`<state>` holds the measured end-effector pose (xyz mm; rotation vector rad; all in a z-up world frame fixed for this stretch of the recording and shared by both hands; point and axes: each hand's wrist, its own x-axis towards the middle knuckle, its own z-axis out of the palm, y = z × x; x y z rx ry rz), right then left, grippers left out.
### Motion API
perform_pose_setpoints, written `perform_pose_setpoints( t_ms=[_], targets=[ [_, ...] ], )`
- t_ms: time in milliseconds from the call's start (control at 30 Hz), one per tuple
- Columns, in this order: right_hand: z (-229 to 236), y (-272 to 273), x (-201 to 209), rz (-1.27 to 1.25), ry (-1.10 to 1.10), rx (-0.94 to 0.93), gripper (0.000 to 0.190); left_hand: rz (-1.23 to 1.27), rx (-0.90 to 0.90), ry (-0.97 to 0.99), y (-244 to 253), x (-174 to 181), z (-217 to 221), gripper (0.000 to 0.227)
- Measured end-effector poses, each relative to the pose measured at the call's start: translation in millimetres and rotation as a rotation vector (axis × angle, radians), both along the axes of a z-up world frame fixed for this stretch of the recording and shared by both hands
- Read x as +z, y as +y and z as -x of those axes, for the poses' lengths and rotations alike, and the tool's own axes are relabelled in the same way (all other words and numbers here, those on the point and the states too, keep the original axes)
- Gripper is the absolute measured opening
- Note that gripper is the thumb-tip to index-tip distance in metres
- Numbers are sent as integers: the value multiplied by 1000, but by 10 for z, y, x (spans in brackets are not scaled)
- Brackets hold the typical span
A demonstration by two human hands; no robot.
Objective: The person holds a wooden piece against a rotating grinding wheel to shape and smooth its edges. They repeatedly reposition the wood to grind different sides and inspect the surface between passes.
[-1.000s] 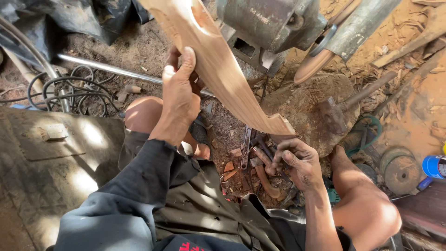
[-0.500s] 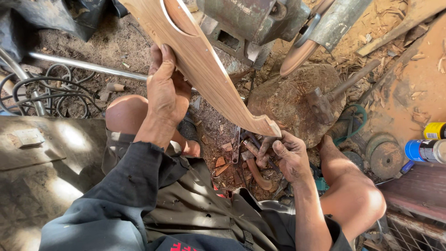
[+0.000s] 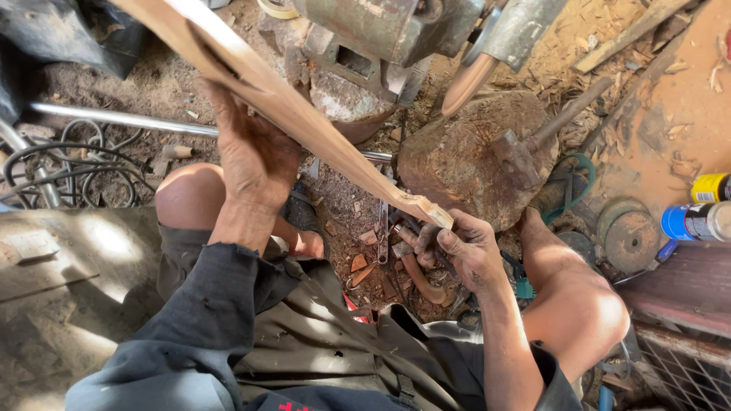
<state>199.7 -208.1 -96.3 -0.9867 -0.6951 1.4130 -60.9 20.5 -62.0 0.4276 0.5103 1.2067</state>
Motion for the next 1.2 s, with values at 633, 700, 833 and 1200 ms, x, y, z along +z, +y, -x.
perform_pose_setpoints(
  t_ms=[633, 700, 833, 1200],
  targets=[
    [-129, 92, 110, 345, -660, 101, 45, -206, -35, 329, -209, 261, -166, 53],
    [-125, 67, 94, 396, -757, 143, 46, -224, -70, 341, -278, 273, -214, 51],
    [-163, 52, 17, 391, -781, 189, 45, -276, -147, 461, -417, 314, -255, 47],
    [-124, 116, 499, -77, -354, -76, 71, -483, -601, 443, -834, 201, -500, 41]
  ],
)
